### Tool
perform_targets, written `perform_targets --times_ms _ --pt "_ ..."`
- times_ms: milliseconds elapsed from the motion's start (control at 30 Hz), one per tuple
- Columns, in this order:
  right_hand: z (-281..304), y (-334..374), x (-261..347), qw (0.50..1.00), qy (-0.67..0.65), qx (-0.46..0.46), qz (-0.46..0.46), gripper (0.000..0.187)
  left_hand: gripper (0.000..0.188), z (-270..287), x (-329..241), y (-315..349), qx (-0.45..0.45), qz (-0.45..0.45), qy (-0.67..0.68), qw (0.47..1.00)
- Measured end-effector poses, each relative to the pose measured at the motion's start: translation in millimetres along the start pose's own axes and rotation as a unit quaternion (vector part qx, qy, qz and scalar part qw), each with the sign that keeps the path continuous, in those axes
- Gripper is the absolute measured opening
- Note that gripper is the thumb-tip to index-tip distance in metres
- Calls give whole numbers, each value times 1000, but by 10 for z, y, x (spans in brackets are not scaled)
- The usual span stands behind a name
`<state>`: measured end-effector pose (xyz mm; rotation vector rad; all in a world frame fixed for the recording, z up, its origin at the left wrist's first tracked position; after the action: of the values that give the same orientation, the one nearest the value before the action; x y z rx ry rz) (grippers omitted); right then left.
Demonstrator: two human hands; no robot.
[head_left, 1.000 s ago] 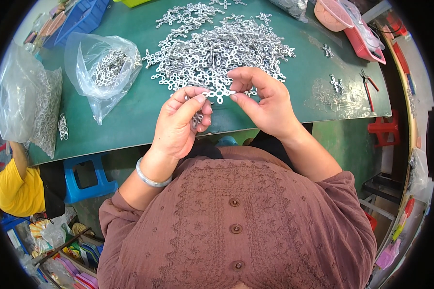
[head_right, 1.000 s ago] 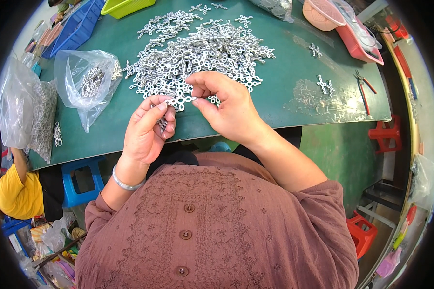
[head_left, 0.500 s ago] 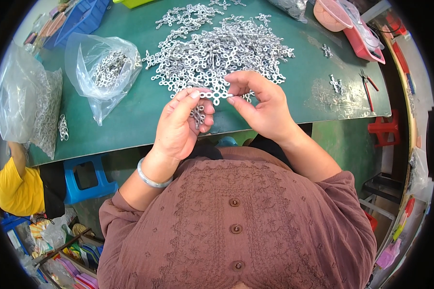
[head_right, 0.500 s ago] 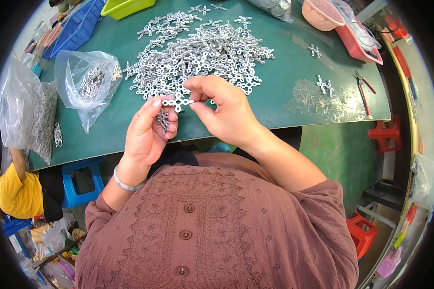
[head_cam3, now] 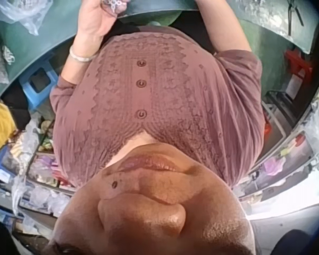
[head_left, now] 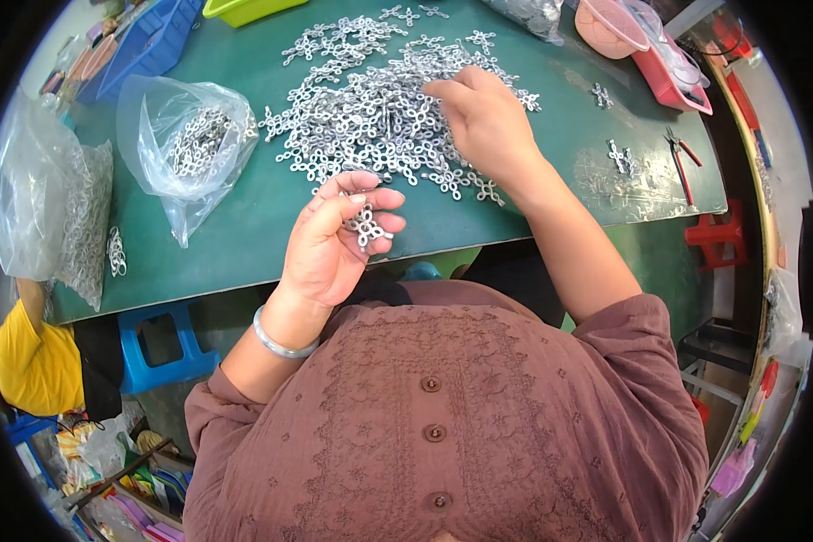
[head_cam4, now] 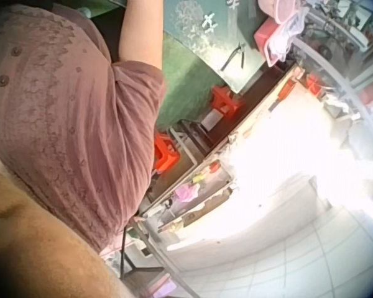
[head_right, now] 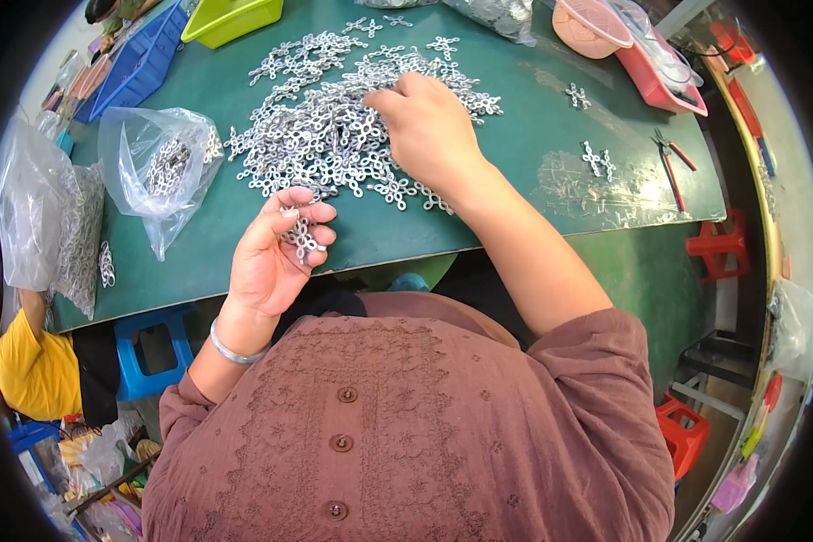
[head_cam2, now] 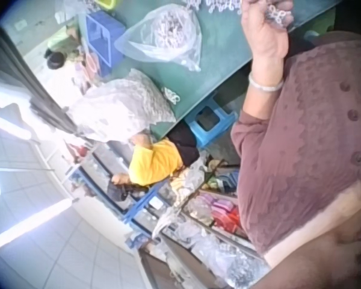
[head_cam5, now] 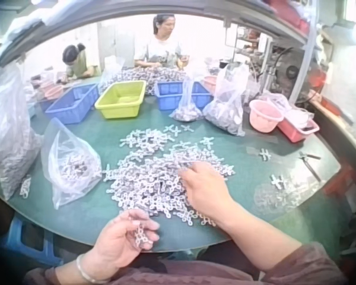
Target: The person sorts metal hardware components by hand from a pile on the workstation into a container.
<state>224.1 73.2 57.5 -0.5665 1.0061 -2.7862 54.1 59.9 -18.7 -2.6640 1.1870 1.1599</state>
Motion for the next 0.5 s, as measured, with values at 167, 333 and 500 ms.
perform_targets --times_ms 167,333,500 --pt "-113 -62 69 990 100 67 73 17 18 6 -15 -1 9 8 1 1000" --pt "-16 -51 15 996 34 46 73 9 14 19 -29 -1 -11 -2 -53 999" --pt "131 27 140 996 -61 64 29 5 14 10 -72 -23 -33 -28 -80 996"
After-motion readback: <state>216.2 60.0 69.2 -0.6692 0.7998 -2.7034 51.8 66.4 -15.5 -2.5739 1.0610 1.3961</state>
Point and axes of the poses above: each hand's wrist, its own y-axis away from the middle knuckle, its own z-axis out of the back of the hand, x = y × z, the point moved 8 cm from there along -y, towards the middle knuckle, and after that the axes turned 3 degrees about y, right-handed, at the moved point
